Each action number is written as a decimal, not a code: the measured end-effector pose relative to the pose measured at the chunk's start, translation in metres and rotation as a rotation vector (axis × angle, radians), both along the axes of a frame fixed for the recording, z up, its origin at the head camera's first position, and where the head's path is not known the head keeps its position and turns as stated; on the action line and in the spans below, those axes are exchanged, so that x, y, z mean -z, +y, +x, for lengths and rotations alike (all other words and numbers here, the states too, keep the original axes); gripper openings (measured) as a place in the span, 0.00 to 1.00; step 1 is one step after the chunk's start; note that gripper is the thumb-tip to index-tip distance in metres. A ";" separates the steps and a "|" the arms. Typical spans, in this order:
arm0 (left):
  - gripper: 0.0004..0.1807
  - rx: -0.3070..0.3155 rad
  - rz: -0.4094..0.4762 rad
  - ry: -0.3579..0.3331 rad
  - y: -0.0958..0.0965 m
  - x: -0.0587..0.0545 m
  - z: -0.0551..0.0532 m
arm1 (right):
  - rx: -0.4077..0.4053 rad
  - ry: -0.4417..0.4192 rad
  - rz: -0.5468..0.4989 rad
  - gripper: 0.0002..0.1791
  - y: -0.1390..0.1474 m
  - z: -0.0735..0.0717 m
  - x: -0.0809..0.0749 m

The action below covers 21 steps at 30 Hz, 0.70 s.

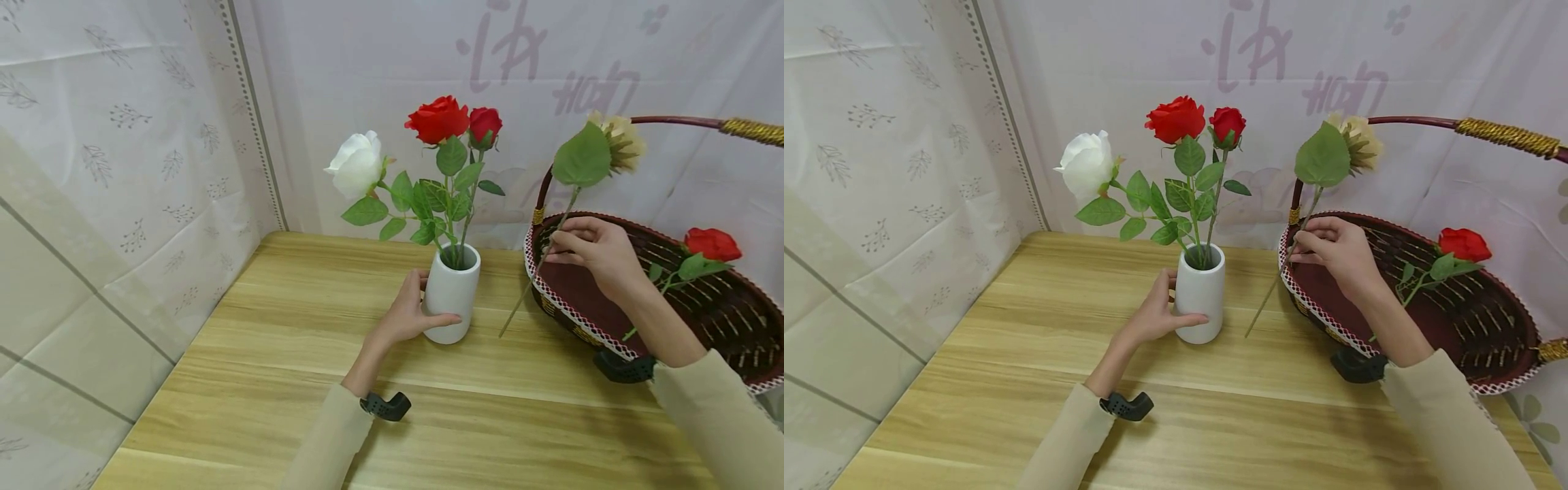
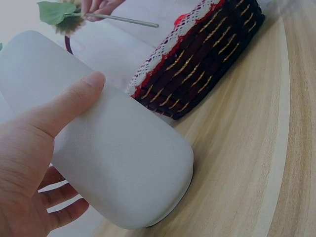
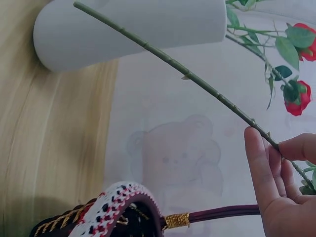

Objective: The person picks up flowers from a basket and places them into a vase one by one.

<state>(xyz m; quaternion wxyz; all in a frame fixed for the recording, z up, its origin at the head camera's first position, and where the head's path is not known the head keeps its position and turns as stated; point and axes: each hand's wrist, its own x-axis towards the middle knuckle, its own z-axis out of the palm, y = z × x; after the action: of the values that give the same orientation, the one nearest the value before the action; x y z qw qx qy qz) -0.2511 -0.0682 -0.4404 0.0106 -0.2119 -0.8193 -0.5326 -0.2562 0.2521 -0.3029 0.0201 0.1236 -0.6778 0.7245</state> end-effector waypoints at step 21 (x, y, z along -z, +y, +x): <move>0.48 0.003 0.003 0.017 0.000 0.000 0.000 | -0.036 0.052 -0.158 0.08 -0.009 -0.004 -0.033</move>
<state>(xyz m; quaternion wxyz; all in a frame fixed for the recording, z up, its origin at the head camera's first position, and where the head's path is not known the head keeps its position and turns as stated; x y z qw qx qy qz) -0.2513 -0.0680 -0.4405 0.0169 -0.2178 -0.8180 -0.5321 -0.2600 0.2436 -0.2701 0.0345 0.1528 -0.6155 0.7724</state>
